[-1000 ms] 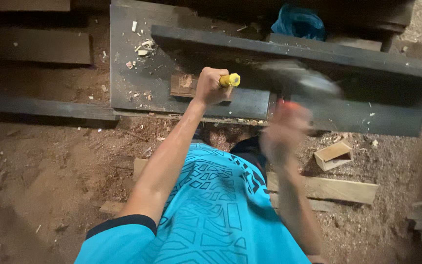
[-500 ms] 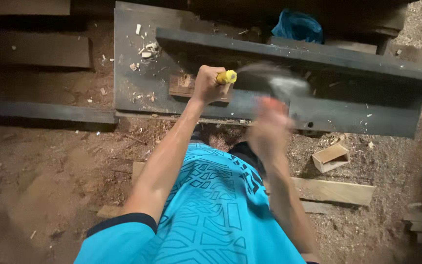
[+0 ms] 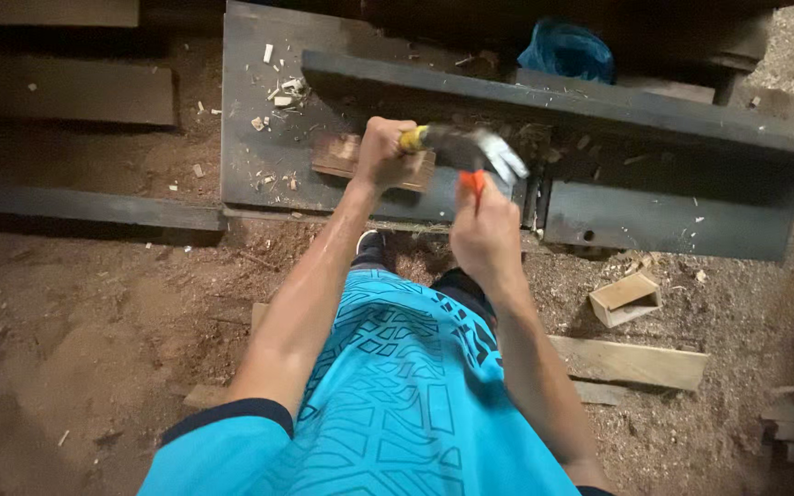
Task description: The person uses a chisel and hammer to carve a small rectangular wooden block on a metal workbench. They repeatedly strike the chisel to remove wood shavings, occasionally repositioning the block and clearing debris.
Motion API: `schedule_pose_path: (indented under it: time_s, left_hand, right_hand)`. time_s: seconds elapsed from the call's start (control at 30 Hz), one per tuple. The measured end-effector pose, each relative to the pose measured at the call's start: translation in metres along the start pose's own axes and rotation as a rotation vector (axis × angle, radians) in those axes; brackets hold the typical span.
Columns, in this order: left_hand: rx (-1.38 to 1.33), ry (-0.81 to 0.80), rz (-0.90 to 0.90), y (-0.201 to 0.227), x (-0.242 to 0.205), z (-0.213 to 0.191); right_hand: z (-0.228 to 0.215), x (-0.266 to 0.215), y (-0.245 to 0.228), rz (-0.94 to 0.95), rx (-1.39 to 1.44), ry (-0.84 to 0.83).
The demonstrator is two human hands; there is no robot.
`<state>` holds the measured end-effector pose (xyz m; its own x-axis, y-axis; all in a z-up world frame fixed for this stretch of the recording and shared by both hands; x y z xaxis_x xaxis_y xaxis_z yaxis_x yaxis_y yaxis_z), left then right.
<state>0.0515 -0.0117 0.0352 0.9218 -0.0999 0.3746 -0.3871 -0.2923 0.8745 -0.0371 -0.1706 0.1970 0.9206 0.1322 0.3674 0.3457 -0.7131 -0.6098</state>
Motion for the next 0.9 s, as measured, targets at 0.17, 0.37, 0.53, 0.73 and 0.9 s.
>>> schedule_pose_path:
  time_s: [0.17,0.37,0.53,0.73,0.9]
  left_hand:
    - [-0.074,-0.008,-0.045,0.003,0.012,-0.008]
    - [-0.077,0.025,-0.051,0.003,0.011,-0.012]
    - [-0.008,0.02,0.051,0.014,0.0,-0.018]
    - [-0.102,0.007,-0.077,0.006,0.005,-0.016]
    - [-0.052,-0.003,-0.029,0.004,0.006,-0.009]
  right_hand:
    - [-0.058,-0.015,0.022,0.088,0.217,0.097]
    - [-0.066,0.009,-0.012,0.236,0.597,0.261]
    - [0.009,0.009,-0.013,0.201,0.102,-0.136]
    - [-0.085,-0.016,0.016,0.194,0.812,0.309]
    - [-0.015,0.015,-0.013,0.249,0.407,0.02]
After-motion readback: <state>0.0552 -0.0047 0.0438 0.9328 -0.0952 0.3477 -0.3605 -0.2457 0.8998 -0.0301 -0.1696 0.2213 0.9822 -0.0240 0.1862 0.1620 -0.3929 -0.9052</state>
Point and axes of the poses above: each hand's wrist, its own x-axis towards the middle knuckle, its own z-axis out of the palm, y = z × x, the point moved 7 cm from there along x, towards the middle knuckle, and after that the axes turned 7 degrees about -z, right-handed, at the moved point
